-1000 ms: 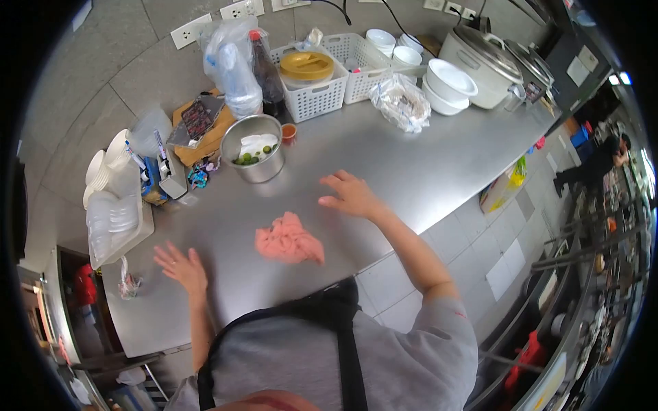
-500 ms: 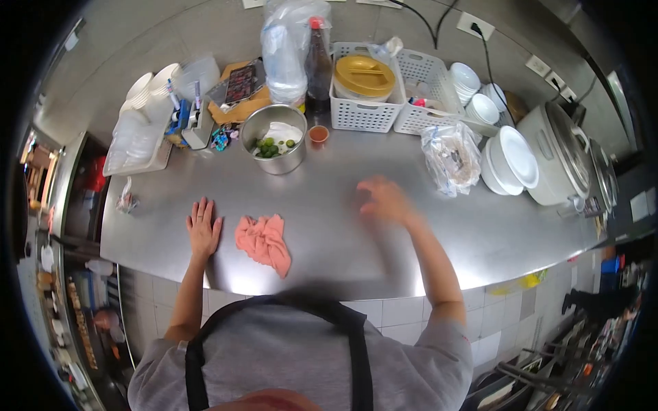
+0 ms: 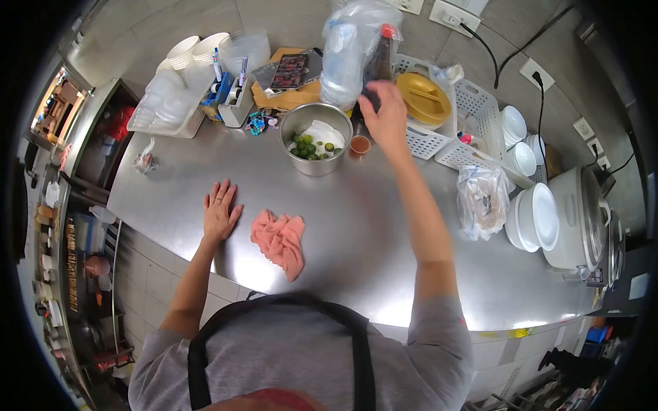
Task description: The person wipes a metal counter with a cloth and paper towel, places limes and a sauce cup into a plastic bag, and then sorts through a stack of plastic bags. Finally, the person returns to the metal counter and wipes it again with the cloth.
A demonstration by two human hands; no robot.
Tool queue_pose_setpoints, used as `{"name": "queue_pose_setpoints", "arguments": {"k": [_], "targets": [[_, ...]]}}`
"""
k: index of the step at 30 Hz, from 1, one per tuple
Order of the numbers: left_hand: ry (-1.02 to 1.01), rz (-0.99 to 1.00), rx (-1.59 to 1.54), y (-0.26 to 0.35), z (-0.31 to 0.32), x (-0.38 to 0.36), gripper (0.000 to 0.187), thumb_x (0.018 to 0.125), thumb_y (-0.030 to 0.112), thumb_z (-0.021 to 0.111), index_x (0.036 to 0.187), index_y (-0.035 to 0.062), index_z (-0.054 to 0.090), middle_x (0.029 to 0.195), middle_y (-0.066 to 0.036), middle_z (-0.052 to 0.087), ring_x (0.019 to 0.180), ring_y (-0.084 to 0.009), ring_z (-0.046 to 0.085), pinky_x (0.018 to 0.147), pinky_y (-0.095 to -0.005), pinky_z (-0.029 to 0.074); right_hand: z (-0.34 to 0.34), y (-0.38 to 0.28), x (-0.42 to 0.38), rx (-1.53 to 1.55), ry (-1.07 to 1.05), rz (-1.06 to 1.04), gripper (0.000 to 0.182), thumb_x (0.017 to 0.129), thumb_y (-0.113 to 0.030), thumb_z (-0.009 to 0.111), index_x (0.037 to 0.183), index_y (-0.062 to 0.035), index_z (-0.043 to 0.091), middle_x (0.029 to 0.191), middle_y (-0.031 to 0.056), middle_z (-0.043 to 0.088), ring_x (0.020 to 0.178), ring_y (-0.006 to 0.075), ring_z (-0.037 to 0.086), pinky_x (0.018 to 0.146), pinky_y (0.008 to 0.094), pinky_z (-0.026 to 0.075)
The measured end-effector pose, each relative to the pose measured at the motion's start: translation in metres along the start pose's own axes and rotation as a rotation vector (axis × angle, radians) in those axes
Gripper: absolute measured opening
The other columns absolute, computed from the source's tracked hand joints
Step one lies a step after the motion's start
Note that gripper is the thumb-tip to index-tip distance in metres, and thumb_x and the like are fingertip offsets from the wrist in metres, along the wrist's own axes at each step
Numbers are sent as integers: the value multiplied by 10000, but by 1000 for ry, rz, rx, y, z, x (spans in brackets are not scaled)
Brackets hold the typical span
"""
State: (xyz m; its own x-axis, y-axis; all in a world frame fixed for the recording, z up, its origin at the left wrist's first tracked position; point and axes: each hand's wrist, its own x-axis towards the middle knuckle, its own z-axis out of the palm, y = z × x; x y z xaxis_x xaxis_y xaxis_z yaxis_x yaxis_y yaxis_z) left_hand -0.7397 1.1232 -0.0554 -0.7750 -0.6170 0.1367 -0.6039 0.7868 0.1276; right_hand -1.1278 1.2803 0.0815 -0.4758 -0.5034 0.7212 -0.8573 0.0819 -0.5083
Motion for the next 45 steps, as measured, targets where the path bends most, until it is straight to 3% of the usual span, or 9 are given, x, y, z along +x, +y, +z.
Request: {"name": "queue_pose_setpoints", "arguments": {"k": [4, 8, 14, 20, 25, 31, 39, 42, 45], "targets": [[18, 9, -13, -1, -1, -2, 540, 849, 395, 492, 1316, 145, 389, 1426, -66, 284, 1314, -298, 231, 1034, -529, 180, 16, -25, 48, -474, 432, -261, 465, 699, -331, 706, 1049, -56, 573, 1062, 215, 513, 990, 332, 501, 776, 407, 435], [39, 20, -13, -2, -1, 0, 542, 847, 393, 496, 1312, 134, 391, 1420, -74, 294, 1308, -305, 242, 1025, -539, 189, 28, -35, 91, -380, 280, -269, 599, 645, -406, 733, 1069, -23, 553, 1010, 220, 555, 965, 344, 527, 799, 393, 441], [90, 64, -44, -5, 2, 0, 538, 837, 377, 499, 1285, 90, 422, 1398, -128, 314, 1280, -356, 270, 992, -583, 199, 64, -19, 101, -130, 59, 329, 646, 615, -376, 731, 1078, 11, 503, 938, 247, 602, 880, 391, 588, 785, 407, 456], [45, 150, -162, -19, -1, -2, 557, 808, 373, 523, 1274, 84, 429, 1396, -172, 292, 1285, -405, 228, 964, -631, 185, 91, -13, 101, -255, 213, 386, 605, 686, -316, 652, 1113, 45, 420, 932, 282, 591, 915, 419, 574, 815, 431, 444], [42, 244, -293, -36, -2, -3, 593, 777, 358, 567, 1280, 85, 410, 1381, -192, 303, 1270, -418, 242, 950, -646, 181, 78, -20, 99, -221, 62, 333, 574, 720, -309, 624, 1137, 31, 422, 952, 250, 598, 908, 368, 588, 816, 396, 448], [161, 368, -769, -39, -11, 55, 760, 739, 319, 656, 1330, 9, 291, 1347, -224, 326, 1227, -431, 296, 996, -507, 260, 70, -56, 67, 4, -6, 285, 485, 766, -252, 602, 1157, -5, 457, 979, 165, 607, 906, 247, 586, 824, 336, 442], [403, 501, -1094, 64, -98, 179, 1013, 558, 295, 798, 1338, -10, 228, 1281, -238, 392, 1186, -378, 390, 982, -434, 320, 73, -110, 25, 316, -214, 183, 511, 797, -314, 627, 1189, -31, 463, 1129, 122, 546, 1032, 209, 517, 845, 319, 430], [281, 432, -1127, 78, -86, 194, 909, 556, 241, 765, 1300, 16, 293, 1157, -219, 502, 1069, -358, 502, 902, -411, 405, 46, -83, 24, 747, -191, 429, 516, 818, -360, 614, 1194, -36, 473, 1178, 106, 515, 1068, 184, 489, 830, 314, 435], [359, 328, -987, 64, -77, 191, 857, 562, 247, 754, 1274, 16, 336, 1116, -211, 523, 1045, -360, 510, 879, -407, 416, 23, -32, 34, 346, 129, 631, 512, 802, -404, 622, 1131, -20, 544, 1065, 101, 594, 978, 201, 560, 806, 314, 449]]}}
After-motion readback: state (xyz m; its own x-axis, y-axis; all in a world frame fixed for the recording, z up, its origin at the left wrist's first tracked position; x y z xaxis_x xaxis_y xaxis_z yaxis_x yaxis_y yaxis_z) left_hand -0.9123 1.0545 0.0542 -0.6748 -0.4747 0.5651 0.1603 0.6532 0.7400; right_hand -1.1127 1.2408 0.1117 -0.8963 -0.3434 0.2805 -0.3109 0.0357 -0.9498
